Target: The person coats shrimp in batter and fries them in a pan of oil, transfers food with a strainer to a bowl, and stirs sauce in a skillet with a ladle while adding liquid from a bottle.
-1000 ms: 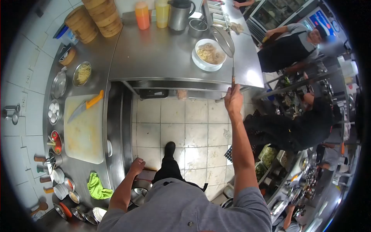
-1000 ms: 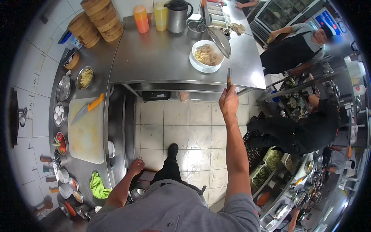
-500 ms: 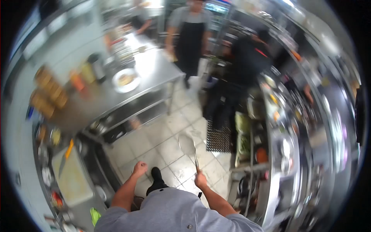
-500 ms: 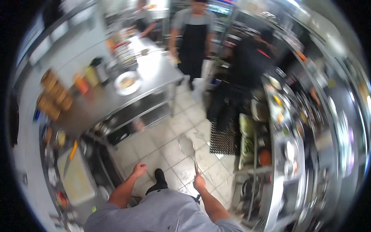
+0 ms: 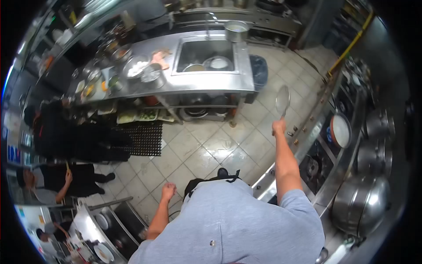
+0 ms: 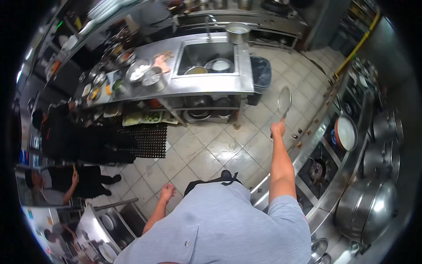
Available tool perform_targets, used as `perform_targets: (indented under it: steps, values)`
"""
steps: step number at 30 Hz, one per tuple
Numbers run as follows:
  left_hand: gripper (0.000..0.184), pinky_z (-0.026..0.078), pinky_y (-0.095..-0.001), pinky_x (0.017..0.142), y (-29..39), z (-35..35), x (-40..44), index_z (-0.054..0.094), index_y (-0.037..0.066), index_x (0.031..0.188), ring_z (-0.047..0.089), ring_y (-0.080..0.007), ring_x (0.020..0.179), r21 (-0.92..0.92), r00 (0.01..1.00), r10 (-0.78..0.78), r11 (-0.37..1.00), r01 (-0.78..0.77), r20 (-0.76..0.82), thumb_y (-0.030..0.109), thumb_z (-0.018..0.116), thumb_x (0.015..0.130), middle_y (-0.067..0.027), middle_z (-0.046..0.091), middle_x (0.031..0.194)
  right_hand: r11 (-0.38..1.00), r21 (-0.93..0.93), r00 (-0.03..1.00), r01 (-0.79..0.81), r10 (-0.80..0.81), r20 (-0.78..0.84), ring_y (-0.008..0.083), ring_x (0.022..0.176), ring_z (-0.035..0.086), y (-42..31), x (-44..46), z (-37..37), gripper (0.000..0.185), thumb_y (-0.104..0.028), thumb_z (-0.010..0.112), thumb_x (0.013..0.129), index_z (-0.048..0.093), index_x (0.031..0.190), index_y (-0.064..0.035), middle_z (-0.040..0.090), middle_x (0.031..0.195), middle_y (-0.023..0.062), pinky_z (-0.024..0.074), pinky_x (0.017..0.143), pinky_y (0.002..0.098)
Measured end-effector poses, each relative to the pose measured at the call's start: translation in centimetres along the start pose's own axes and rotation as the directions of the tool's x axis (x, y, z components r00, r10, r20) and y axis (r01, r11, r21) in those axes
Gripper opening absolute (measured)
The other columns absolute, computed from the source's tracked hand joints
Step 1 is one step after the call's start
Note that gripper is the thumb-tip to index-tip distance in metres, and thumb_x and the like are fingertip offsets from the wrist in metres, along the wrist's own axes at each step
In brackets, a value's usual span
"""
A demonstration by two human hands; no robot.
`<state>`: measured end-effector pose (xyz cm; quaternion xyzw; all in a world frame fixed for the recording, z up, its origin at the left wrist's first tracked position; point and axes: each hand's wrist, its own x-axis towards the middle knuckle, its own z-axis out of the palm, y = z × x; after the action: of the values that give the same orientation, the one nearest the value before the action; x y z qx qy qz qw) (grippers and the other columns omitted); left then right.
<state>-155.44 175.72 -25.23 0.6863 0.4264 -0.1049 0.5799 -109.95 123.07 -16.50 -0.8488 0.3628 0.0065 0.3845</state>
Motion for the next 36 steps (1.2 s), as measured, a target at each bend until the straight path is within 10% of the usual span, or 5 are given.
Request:
perform_targets:
  steps: [5,9,17,25,36]
  values:
    - [0.025,0.051,-0.0281,0.060,13.3,7.8,5.1,0.061,0.000,0.109,0.064,-0.0148,0.071,0.127,0.982,0.052,0.989,-0.077,0.183,0.017,0.063,0.092,-0.0073,0.067,0.086,0.946,0.028,0.935,0.324,-0.316,-0.163,0.0442,0.093,0.068,-8.0,1.1,-0.2,0.053,-0.008,0.056,0.084,0.054,0.138,-0.0104,0.069,0.098,0.0273,0.0540,0.081,0.0512]
    - [0.032,0.052,-0.0277,0.068,20.9,15.2,7.5,0.061,0.001,0.118,0.066,-0.0148,0.080,0.210,0.899,0.103,0.955,-0.209,0.425,0.019,0.065,0.093,-0.0076,0.068,0.094,0.892,-0.171,0.908,0.419,-0.411,0.080,0.0430,0.094,0.068,-11.5,2.7,6.3,0.061,-0.007,0.062,0.081,0.051,0.141,-0.0119,0.069,0.103,0.0263,0.0540,0.082,0.0517]
    - [0.037,0.051,-0.0288,0.073,32.5,26.8,12.8,0.058,0.004,0.125,0.065,-0.0142,0.084,0.250,0.671,0.045,0.908,-0.336,0.740,0.022,0.066,0.094,-0.0056,0.067,0.098,0.919,-0.021,0.919,0.395,-0.394,0.024,0.0467,0.094,0.066,-14.4,5.3,3.3,0.046,-0.004,0.057,0.086,0.047,0.130,0.0023,0.067,0.101,0.0301,0.0537,0.085,0.0537]
    - [0.042,0.049,-0.0288,0.084,49.1,35.4,14.7,0.057,0.003,0.129,0.059,-0.0139,0.090,0.238,0.365,0.014,0.734,-0.635,0.931,0.023,0.068,0.095,-0.0052,0.063,0.099,0.996,0.003,0.796,-0.093,0.076,-0.601,0.0503,0.094,0.064,-1.0,11.5,-17.3,0.038,-0.022,0.054,0.097,0.050,0.128,-0.0005,0.067,0.095,0.0314,0.0502,0.078,0.0569]
    - [0.043,0.051,-0.0315,0.089,59.8,54.8,12.7,0.057,0.006,0.130,0.064,-0.0173,0.098,0.284,0.201,-0.218,0.475,-0.833,0.955,0.027,0.070,0.094,-0.0092,0.069,0.110,0.876,-0.166,0.745,-0.453,0.270,-0.609,0.0479,0.100,0.065,15.5,19.8,-34.4,0.029,-0.014,0.052,0.092,0.055,0.116,0.0021,0.068,0.098,0.0332,0.0517,0.088,0.0538]
